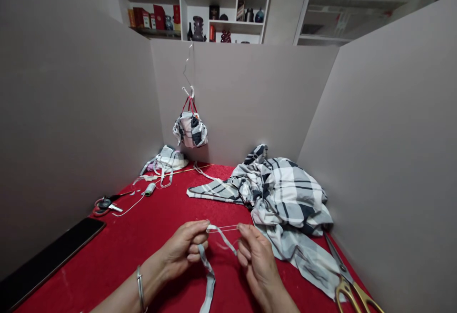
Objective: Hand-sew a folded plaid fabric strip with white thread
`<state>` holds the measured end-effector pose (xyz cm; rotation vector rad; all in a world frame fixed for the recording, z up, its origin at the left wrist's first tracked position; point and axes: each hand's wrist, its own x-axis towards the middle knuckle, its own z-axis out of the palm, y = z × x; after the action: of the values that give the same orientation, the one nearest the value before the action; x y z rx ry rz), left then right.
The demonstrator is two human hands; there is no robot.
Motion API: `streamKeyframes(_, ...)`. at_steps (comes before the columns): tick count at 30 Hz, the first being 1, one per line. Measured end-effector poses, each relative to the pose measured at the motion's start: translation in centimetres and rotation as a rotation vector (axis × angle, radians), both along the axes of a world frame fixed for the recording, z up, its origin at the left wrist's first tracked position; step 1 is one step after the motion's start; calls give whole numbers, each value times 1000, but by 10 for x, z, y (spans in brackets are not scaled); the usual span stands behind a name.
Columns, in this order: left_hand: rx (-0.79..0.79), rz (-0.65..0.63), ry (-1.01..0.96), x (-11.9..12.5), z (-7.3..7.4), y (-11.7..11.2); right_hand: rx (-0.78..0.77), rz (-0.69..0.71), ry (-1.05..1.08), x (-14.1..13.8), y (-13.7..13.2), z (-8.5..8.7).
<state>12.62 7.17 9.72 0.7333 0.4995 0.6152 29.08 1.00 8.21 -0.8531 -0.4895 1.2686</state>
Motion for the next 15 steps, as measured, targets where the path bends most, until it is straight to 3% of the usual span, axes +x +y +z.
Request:
streamKeyframes(3, -30, -9, -46, 2, -3, 0, 4, 46, 89, -5, -5, 11)
streamKeyframes(9, -120, -17, -181, 0, 1, -2, -11, 300, 378, -9, -14, 21)
streamKeyframes(12, -118, -24, -190, 1, 2, -4, -23, 222, 331, -8, -11, 15)
streamKeyframes(15, -49, 50, -114, 4, -1, -4, -10, 88, 273, -4, -5, 5)
